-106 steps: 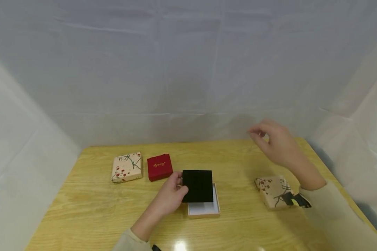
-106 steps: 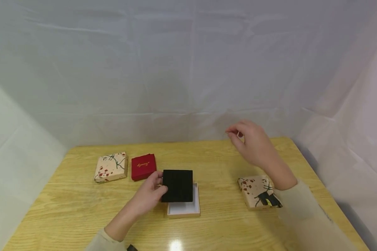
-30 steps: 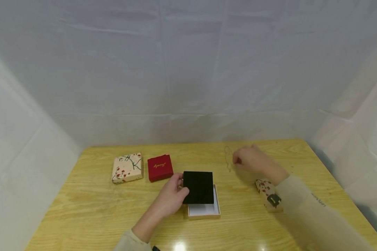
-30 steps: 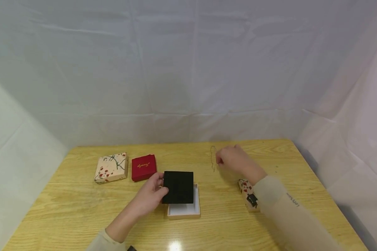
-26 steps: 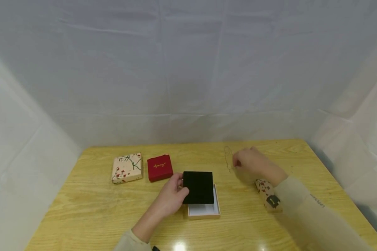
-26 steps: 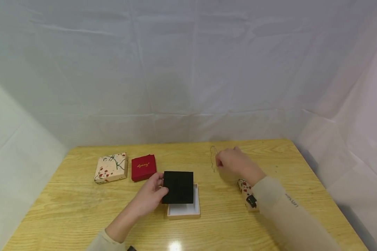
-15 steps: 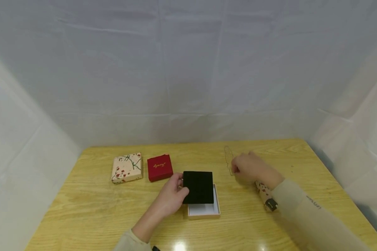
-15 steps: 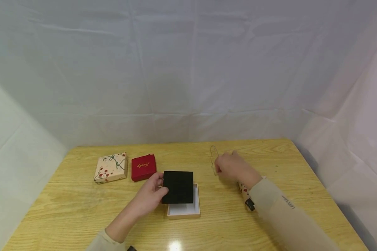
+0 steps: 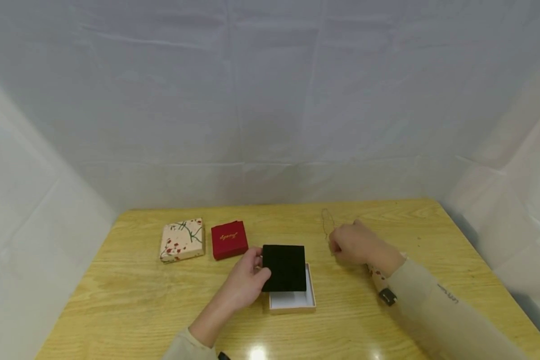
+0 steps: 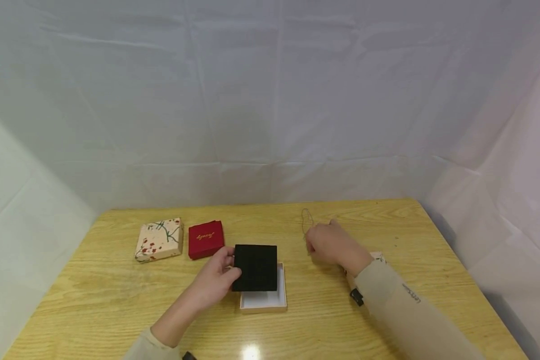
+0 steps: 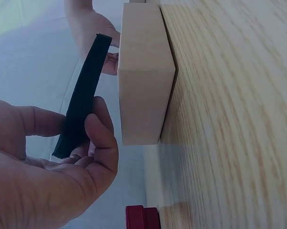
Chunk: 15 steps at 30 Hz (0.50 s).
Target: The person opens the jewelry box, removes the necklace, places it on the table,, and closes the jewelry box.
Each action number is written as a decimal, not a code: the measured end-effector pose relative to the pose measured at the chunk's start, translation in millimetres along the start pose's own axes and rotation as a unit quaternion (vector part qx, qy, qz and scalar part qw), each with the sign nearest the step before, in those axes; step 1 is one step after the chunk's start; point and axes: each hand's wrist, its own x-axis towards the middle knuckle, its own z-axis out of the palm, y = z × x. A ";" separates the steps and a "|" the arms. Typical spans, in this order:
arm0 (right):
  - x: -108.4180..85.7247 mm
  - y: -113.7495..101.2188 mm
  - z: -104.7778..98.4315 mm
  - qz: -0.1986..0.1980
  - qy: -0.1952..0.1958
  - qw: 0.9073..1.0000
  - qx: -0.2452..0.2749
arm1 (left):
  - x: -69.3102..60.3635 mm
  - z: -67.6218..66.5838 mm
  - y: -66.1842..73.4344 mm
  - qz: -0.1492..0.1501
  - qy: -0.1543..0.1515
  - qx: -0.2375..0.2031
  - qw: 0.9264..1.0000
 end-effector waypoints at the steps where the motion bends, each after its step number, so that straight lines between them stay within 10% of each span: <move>1: -0.1 -0.1 0.9 -0.004 0.004 1.000 -0.005 | 0.0 -0.2 0.2 0.001 0.000 0.001 1.000; 15: -3.2 -0.1 8.9 -0.020 0.038 0.999 -0.015 | 0.3 0.0 -1.0 0.002 -0.001 0.005 1.000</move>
